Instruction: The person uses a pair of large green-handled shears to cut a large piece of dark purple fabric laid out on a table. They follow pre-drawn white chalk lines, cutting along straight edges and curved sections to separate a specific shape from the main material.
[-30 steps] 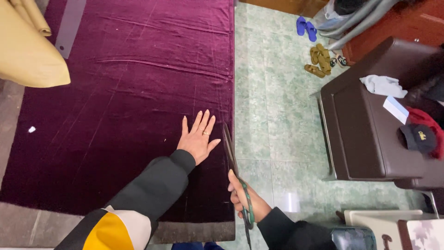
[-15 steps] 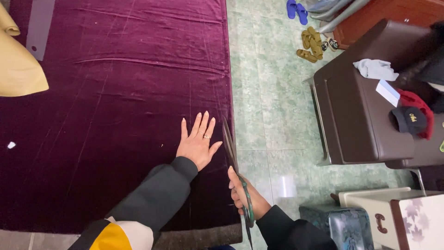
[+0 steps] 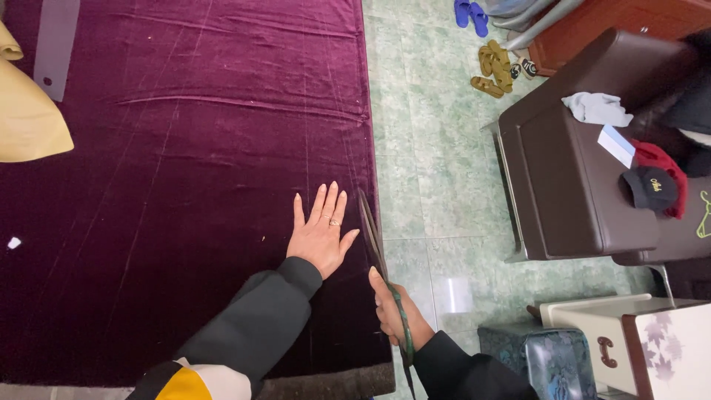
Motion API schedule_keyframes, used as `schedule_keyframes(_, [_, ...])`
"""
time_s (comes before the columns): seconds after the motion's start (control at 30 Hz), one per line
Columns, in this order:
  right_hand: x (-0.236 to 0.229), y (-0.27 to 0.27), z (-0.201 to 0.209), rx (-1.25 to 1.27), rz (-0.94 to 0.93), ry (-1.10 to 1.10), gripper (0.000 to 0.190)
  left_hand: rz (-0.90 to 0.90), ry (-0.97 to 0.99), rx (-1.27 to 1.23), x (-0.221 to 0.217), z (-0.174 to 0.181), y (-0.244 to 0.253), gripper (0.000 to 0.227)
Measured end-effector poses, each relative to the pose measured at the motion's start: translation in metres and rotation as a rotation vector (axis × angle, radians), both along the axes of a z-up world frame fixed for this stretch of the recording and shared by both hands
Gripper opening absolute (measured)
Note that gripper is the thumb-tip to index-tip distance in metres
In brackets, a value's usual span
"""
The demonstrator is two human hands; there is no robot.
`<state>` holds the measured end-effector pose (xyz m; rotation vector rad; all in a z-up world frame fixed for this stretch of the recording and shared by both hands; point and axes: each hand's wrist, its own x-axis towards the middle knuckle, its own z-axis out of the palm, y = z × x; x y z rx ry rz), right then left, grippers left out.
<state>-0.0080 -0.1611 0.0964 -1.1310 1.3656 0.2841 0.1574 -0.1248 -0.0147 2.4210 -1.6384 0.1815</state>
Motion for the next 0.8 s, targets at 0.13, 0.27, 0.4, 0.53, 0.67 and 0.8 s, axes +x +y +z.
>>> schedule_keyframes(0.13, [-0.004,-0.005,0.002,0.013,0.007,-0.046,0.059,-0.001,-0.010,-0.006,-0.001,0.001,0.000,0.070])
schedule_keyframes(0.27, [0.001,-0.011,0.009,0.083,0.081,0.008,0.061,0.003,-0.009,-0.034,0.001,0.002,0.000,0.070])
schedule_keyframes(0.4, [0.017,-0.017,0.014,0.009,0.130,0.020,0.061,0.008,-0.018,-0.040,0.000,0.007,0.000,0.071])
schedule_keyframes(0.53, [0.031,-0.023,0.013,0.011,0.129,0.063,0.062,0.011,-0.031,-0.059,0.001,0.005,0.000,0.072])
schedule_keyframes(0.67, [0.038,-0.020,0.019,0.014,0.067,0.075,0.061,0.015,-0.039,-0.068,0.001,0.005,0.000,0.073])
schedule_keyframes(0.8, [0.034,-0.021,0.005,0.004,0.039,0.036,0.060,0.014,-0.030,-0.064,0.001,0.005,0.000,0.073])
